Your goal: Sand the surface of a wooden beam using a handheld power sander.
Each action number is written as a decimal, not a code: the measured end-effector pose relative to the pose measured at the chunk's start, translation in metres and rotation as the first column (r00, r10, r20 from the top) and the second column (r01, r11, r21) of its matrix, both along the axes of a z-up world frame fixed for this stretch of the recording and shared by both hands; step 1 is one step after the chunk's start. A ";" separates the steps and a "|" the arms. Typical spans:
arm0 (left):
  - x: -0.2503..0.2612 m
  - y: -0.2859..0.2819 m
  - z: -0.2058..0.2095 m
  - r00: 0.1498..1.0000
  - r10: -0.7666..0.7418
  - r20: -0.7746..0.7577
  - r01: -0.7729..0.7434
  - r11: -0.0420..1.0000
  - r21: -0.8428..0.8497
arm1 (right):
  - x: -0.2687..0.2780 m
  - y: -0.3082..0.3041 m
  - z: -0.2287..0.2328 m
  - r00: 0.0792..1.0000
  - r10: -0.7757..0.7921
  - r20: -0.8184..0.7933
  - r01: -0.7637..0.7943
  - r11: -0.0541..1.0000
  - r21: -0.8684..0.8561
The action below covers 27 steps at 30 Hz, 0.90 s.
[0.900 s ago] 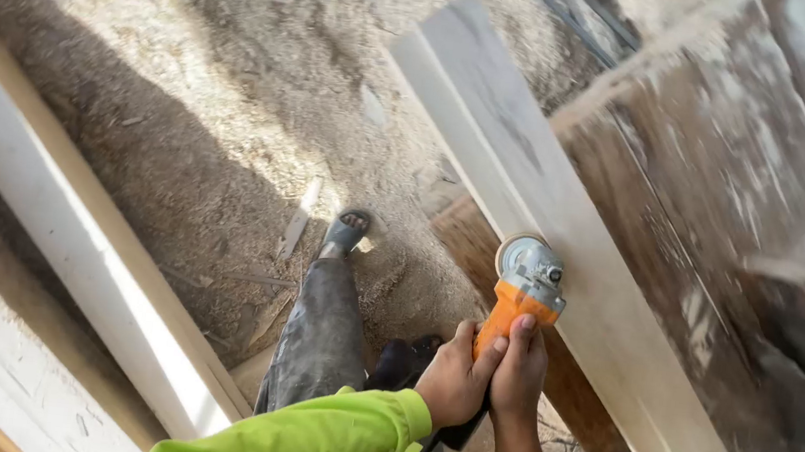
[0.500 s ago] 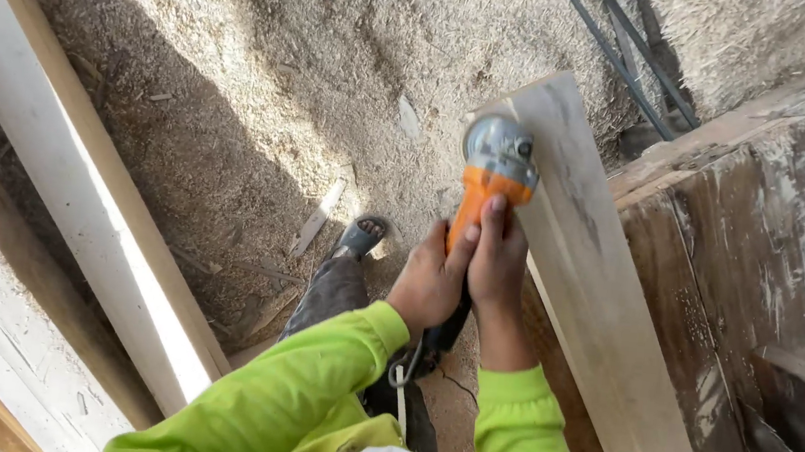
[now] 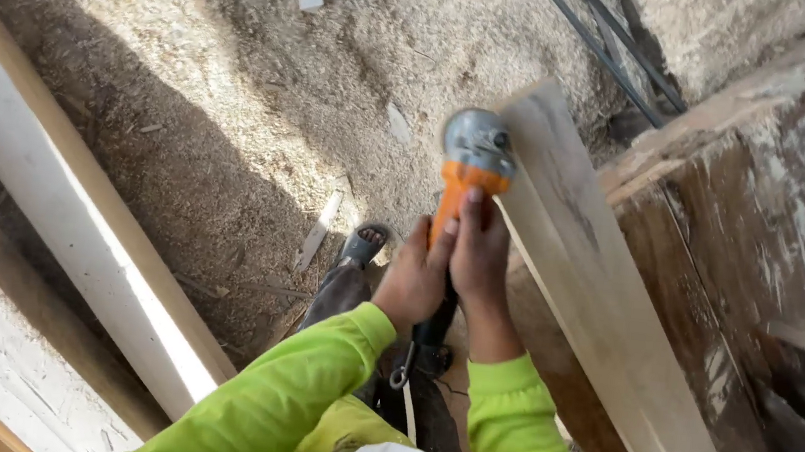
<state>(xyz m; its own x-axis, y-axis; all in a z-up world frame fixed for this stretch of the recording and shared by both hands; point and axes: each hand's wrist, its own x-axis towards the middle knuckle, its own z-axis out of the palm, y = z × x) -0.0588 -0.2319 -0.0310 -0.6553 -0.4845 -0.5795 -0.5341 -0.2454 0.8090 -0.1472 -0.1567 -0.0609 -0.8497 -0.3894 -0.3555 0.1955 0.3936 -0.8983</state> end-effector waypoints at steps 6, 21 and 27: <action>0.010 0.032 0.009 0.999 -0.051 -0.016 0.052 0.997 0.060 | 0.019 0.036 0.011 0.997 -0.069 -0.031 0.073 0.990 0.123; 0.070 0.219 0.031 0.965 -0.250 -0.076 0.260 0.945 0.200 | 0.105 0.241 0.034 0.936 -0.350 0.025 0.343 0.927 0.154; 0.097 0.319 0.021 0.912 -0.390 -0.125 0.405 0.906 0.124 | 0.144 0.346 0.033 0.869 -0.495 0.014 0.491 0.864 0.111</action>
